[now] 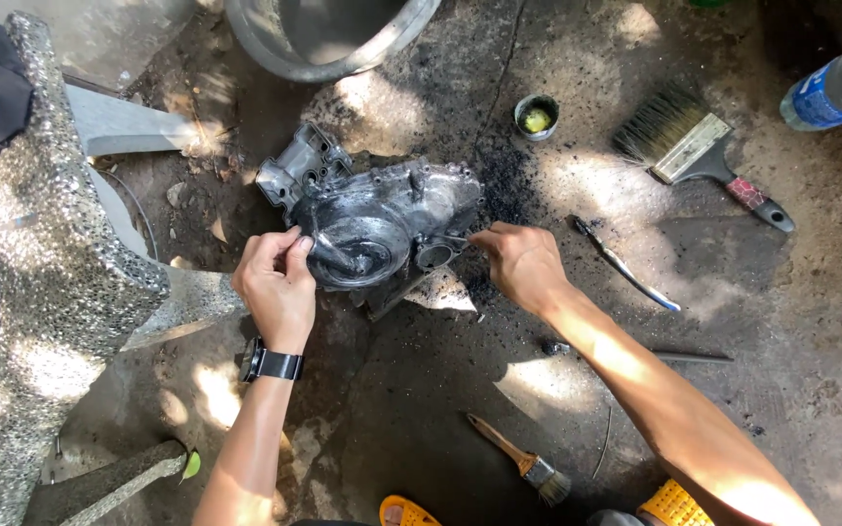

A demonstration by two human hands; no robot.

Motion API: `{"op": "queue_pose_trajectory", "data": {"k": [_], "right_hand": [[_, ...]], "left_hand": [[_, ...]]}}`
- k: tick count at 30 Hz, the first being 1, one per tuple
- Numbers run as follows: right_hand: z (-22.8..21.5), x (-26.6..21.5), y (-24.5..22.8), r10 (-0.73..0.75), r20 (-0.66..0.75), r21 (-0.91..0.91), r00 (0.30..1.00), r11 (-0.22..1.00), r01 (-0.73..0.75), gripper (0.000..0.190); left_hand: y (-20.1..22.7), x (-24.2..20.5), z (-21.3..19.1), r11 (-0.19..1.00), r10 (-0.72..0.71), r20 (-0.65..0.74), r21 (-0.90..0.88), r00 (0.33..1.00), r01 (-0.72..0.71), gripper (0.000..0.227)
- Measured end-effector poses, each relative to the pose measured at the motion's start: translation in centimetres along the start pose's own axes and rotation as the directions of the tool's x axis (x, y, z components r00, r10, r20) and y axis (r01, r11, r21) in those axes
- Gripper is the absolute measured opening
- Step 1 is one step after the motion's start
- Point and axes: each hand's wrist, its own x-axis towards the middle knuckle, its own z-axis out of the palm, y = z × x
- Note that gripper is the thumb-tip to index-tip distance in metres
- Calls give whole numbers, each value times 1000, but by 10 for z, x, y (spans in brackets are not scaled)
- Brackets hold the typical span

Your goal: Repairing or assembling motorcycle engine parts on the ground.

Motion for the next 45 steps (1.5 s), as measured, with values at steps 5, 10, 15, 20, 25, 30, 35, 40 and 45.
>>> {"op": "queue_pose_trajectory", "data": {"k": [5, 10, 15, 20, 25, 30, 35, 40, 45], "right_hand": [[-13, -4, -6, -126, -113, -10, 986, 992, 126, 30], [-17, -7, -4, -190, -123, -12, 974, 982, 190, 32], [-24, -4, -22, 252, 145, 21, 957, 966, -258, 34], [-4, -6, 2, -51, -57, -10, 997, 999, 51, 33], [-15, -16, -27, 184, 90, 33, 979, 982, -187, 30], [1, -29, -39, 390, 208, 236, 897, 870, -433, 29], [58, -28, -8, 19, -399, 284, 917, 953, 104, 21], [27, -29, -24, 38, -298, 151, 954, 988, 8, 23], [36, -27, -17, 11, -311, 166, 950, 985, 42, 32]], "left_hand": [[-3, -3, 1, 998, 65, -44, 9, 997, -65, 10], [-3, -4, 7, 998, 59, -96, -2, 994, -60, 10], [3, -4, 5, 999, -39, -47, -34, 998, 37, 10], [1, -6, 5, 999, 17, -37, -45, 999, -19, 11], [1, -3, 4, 999, 40, -30, -29, 999, -41, 10], [-2, -2, 5, 1000, -12, -3, -18, 1000, 12, 9], [0, -3, 2, 1000, 23, -11, -21, 1000, -24, 7], [-1, -1, 3, 999, 9, -21, -36, 1000, -10, 8], [-2, 0, 2, 1000, 3, -3, -28, 1000, -3, 8]]}}
